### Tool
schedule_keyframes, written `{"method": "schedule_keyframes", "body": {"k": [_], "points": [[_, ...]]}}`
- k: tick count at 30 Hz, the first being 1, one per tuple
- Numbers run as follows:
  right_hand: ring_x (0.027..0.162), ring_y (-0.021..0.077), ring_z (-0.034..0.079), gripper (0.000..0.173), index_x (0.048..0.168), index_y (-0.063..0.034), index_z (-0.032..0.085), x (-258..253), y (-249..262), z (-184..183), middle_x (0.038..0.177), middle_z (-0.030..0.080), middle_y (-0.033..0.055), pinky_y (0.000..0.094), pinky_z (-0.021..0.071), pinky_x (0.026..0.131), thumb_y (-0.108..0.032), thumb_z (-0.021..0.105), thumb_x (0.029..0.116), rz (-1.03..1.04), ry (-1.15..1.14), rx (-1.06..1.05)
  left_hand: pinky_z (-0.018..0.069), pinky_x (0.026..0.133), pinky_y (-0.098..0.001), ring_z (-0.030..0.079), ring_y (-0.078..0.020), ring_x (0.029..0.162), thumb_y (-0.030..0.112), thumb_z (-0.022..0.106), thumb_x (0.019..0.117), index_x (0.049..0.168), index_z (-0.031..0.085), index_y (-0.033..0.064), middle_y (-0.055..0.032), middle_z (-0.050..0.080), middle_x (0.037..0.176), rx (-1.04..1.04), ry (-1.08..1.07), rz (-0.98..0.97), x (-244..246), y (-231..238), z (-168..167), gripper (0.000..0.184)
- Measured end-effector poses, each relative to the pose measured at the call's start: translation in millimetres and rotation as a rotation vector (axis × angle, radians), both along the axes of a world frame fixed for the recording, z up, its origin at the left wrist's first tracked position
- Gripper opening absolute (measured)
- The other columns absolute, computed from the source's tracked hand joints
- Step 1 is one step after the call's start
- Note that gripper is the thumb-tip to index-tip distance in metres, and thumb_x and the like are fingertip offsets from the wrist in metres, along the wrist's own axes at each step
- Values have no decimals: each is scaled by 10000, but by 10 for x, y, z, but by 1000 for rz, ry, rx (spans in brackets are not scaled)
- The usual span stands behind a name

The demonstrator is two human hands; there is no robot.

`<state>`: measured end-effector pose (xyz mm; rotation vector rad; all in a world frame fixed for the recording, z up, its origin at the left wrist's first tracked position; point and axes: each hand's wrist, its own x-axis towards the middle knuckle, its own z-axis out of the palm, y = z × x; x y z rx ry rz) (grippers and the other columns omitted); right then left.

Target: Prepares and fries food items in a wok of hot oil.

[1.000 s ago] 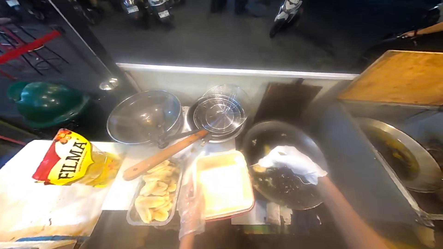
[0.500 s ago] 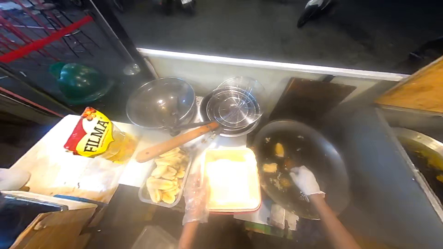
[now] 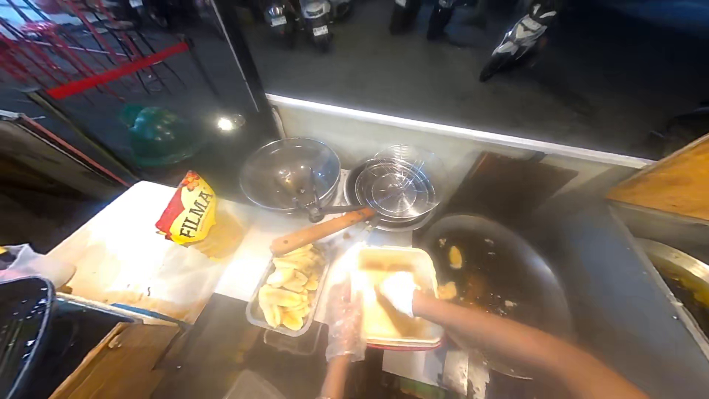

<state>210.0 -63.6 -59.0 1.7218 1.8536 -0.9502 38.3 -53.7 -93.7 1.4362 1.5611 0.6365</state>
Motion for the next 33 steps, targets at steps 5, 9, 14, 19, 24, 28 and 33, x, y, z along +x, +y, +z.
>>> {"method": "schedule_keyframes", "body": {"k": [5, 9, 14, 19, 24, 28, 33], "points": [[1254, 464, 574, 467, 1308, 8, 611, 81, 89, -129, 1343, 589, 269, 664, 512, 963, -146, 722, 881, -6, -37, 75, 504, 1046, -419, 625, -247, 1193, 288, 714, 944, 1414, 608, 98, -149, 651, 1293, -23, -45, 1, 14, -7, -10, 519], [1251, 501, 575, 451, 1391, 1, 557, -34, 7, -255, 1342, 599, 295, 702, 471, 982, -36, 633, 947, -58, -74, 48, 504, 1047, -421, 620, -250, 1205, 296, 708, 945, 1433, 597, 114, -147, 647, 1304, -21, -52, -4, 21, -13, -18, 533], [1218, 464, 602, 343, 1221, 48, 645, 46, 111, -118, 1256, 639, 288, 649, 493, 988, -179, 637, 963, -105, 0, 52, 475, 1067, -448, 600, -283, 1234, 282, 682, 959, 1471, 568, 135, -164, 631, 1331, -13, 8, -53, 0, -20, 59, 544], [1112, 421, 652, 305, 1132, 23, 681, 229, 172, 129, 1136, 681, 254, 628, 513, 936, -201, 689, 924, -125, 115, 120, 479, 1060, -444, 605, -281, 1222, 281, 700, 950, 1460, 575, 124, -167, 633, 1323, -30, 17, -47, 17, -12, 47, 548], [997, 331, 683, 296, 1079, -49, 699, 348, 52, 201, 1029, 704, 168, 551, 542, 877, -299, 695, 920, -259, 221, 293, 489, 1050, -443, 610, -284, 1208, 276, 702, 948, 1482, 556, 144, -167, 632, 1318, -28, 15, -48, 31, -11, 42, 570], [1171, 437, 627, 366, 1191, 6, 674, 116, -137, 163, 1200, 666, 261, 659, 492, 953, -273, 646, 956, -254, 141, 109, 476, 1070, -458, 606, -296, 1229, 265, 691, 959, 1460, 567, 90, -181, 638, 1319, -4, 23, -58, 37, -28, 62, 544], [1070, 443, 672, 421, 1176, -35, 697, 332, -505, -354, 1127, 703, 248, 685, 522, 856, -381, 661, 940, -215, 235, 256, 479, 1061, -493, 617, -315, 1217, 254, 691, 967, 1442, 584, 78, -192, 655, 1299, 37, 44, -43, 47, -47, 73, 518]]}}
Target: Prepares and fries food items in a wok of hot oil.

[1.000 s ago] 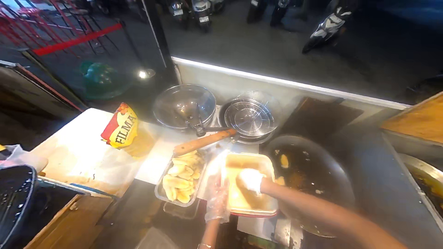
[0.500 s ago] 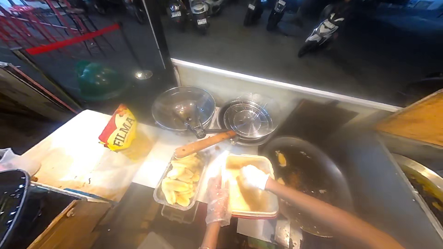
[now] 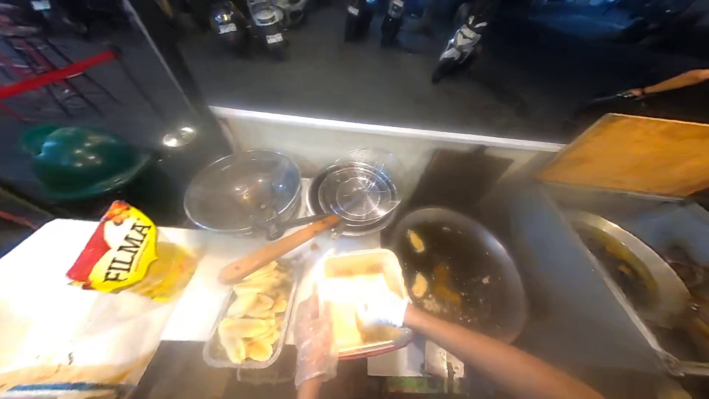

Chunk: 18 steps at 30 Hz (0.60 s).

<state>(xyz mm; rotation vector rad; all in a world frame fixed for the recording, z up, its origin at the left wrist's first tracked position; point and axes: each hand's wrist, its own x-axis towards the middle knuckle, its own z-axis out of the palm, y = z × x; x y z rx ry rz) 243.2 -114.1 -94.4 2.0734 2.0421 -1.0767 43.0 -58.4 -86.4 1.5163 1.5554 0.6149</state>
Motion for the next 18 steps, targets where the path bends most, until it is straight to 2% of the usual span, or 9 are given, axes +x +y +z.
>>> {"method": "schedule_keyframes", "body": {"k": [1, 2, 4, 6, 8, 10, 12, 16, 18], "points": [[1082, 421, 676, 422, 1192, -41, 703, 60, -30, 177, 1145, 711, 233, 669, 524, 886, -378, 683, 941, -63, 25, 12, 481, 1059, -497, 620, -314, 1213, 261, 691, 967, 1456, 574, 90, -186, 655, 1301, 3, 2, -1, 0, -7, 4, 531], [1165, 400, 636, 414, 1245, -41, 684, 86, -12, 557, 1218, 686, 220, 651, 468, 995, -323, 725, 944, -190, 77, -72, 482, 1055, -498, 623, -313, 1208, 255, 694, 962, 1461, 568, 89, -185, 655, 1302, 14, -5, 1, -3, -14, -10, 541], [989, 259, 684, 322, 1099, -95, 729, 389, -31, 916, 1043, 725, 111, 531, 549, 888, -279, 807, 847, -302, 239, 41, 490, 1040, -491, 630, -300, 1189, 243, 695, 956, 1470, 561, 97, -177, 659, 1300, 33, -18, 5, -14, -22, -44, 551], [869, 162, 672, 201, 1001, -108, 729, 760, -154, 1119, 925, 714, 40, 420, 561, 804, -241, 785, 861, -364, 428, 129, 473, 1063, -508, 621, -302, 1221, 254, 681, 970, 1471, 561, 97, -174, 651, 1333, 38, -19, 2, -28, -34, -43, 538], [840, 126, 679, 128, 935, -111, 745, 1108, -323, 1163, 889, 734, 7, 378, 564, 794, -215, 763, 861, -453, 568, 183, 470, 1080, -510, 612, -287, 1252, 262, 674, 966, 1465, 570, 116, -153, 644, 1358, 47, -33, 8, -31, -41, -63, 529], [856, 144, 723, 102, 931, -86, 748, 1430, -485, 1035, 902, 771, 29, 374, 595, 821, -162, 753, 864, -578, 665, 212, 481, 1077, -478, 616, -273, 1249, 214, 681, 961, 1476, 553, 103, -163, 633, 1374, 64, -76, 5, -44, -47, -106, 541], [872, 150, 724, 120, 955, -85, 755, 1719, -582, 738, 915, 771, 32, 378, 592, 845, -168, 761, 868, -694, 576, 212, 480, 1082, -440, 611, -252, 1260, 193, 681, 950, 1486, 542, 101, -160, 622, 1398, 81, -108, -4, -75, -51, -149, 562], [1029, 291, 697, 257, 1104, -57, 742, 2100, -549, -209, 1080, 734, 159, 516, 552, 945, -219, 752, 904, -960, 290, 62, 463, 1099, -428, 595, -256, 1280, 206, 669, 943, 1498, 521, 78, -176, 612, 1403, 101, -99, -28, -120, -50, -208, 588], [1168, 361, 653, 347, 1183, -56, 728, 2186, -439, -675, 1199, 704, 207, 575, 503, 1028, -279, 745, 918, -1078, 172, -32, 461, 1107, -413, 591, -246, 1292, 190, 669, 951, 1491, 527, 71, -168, 612, 1410, 110, -85, -33, -127, -38, -232, 571]]}}
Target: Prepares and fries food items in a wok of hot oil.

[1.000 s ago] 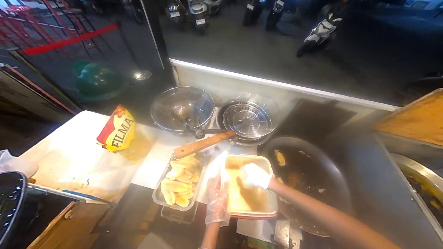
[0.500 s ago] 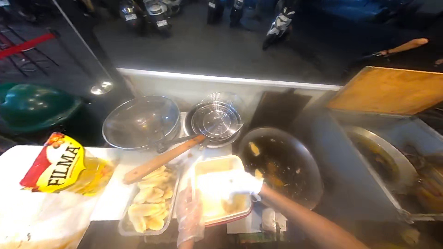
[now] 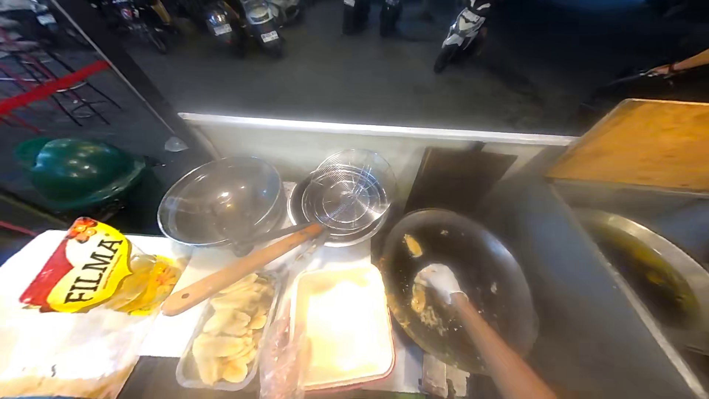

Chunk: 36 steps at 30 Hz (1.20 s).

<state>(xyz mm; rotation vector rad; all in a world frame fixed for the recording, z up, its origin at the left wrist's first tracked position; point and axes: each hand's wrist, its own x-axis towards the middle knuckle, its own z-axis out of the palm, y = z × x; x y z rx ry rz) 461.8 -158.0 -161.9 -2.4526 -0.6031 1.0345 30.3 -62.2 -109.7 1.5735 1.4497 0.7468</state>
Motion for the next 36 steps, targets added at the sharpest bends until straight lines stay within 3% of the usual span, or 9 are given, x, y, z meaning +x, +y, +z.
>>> {"method": "schedule_keyframes", "body": {"k": [6, 12, 16, 20, 23, 29, 32, 34, 36], "points": [[1322, 341, 589, 391, 1335, -84, 683, 67, 275, -597, 1362, 659, 182, 551, 433, 1145, -283, 648, 1000, 195, -61, -135, 507, 1048, -381, 636, -205, 1202, 203, 684, 938, 1424, 596, 71, -140, 665, 1315, -19, -3, 75, 46, 0, 46, 512], [1075, 339, 698, 235, 1063, -79, 776, -497, 544, 986, 1087, 745, 161, 583, 537, 968, -268, 646, 1011, 373, -384, 185, 489, 1056, -418, 617, -243, 1208, 234, 681, 944, 1412, 613, 81, -153, 659, 1295, -67, 50, 89, 92, 5, 153, 497], [1031, 210, 698, 250, 1051, -134, 770, -1378, 699, 1671, 1067, 737, 64, 465, 571, 942, -340, 651, 973, 725, -309, 331, 523, 1007, -408, 642, -239, 1139, 239, 699, 929, 1407, 624, 91, -149, 676, 1230, -51, 10, 97, 98, 20, 148, 506], [1282, 452, 575, 405, 1319, 48, 627, -2346, 650, 1644, 1327, 627, 297, 630, 416, 1088, -241, 588, 1039, 1146, -49, -44, 513, 1031, -441, 635, -255, 1176, 263, 698, 932, 1413, 620, 118, -146, 668, 1267, -99, 27, 80, 84, 36, 143, 509], [1220, 495, 596, 293, 1262, 70, 632, -2811, 754, 1006, 1267, 633, 312, 674, 478, 994, -68, 567, 1012, 1384, -83, -242, 513, 1026, -436, 636, -270, 1167, 248, 713, 935, 1411, 616, 93, -166, 659, 1274, -136, 5, 79, 93, 54, 183, 510], [1258, 483, 569, 345, 1319, 55, 603, -2768, 788, 1235, 1314, 609, 307, 673, 447, 1027, -77, 575, 1002, 1392, -94, -195, 524, 1010, -410, 637, -233, 1149, 264, 731, 922, 1419, 617, 134, -137, 653, 1278, -193, -45, 93, 101, 35, 219, 526], [1056, 463, 677, 360, 1222, 43, 675, -2548, 731, 1562, 1127, 695, 302, 635, 529, 881, -235, 582, 1013, 1435, -108, 71, 520, 1021, -408, 637, -234, 1162, 291, 719, 931, 1450, 597, 177, -134, 655, 1288, -184, -53, 88, 101, 47, 187, 545], [1195, 462, 612, 369, 1311, 49, 627, -2700, 693, 1826, 1259, 645, 312, 622, 458, 1023, -195, 526, 1053, 1209, -83, -32, 517, 1032, -406, 640, -221, 1164, 345, 703, 942, 1459, 590, 189, -118, 664, 1281, -167, -70, 93, 81, 37, 181, 552], [1175, 418, 648, 353, 1273, -26, 669, -2819, 720, 1561, 1238, 680, 242, 620, 504, 977, -250, 523, 1044, 1053, -229, 24, 519, 1027, -409, 651, -218, 1138, 359, 644, 976, 1420, 623, 154, -118, 684, 1238, -96, -115, 114, 64, -16, 171, 489]]}}
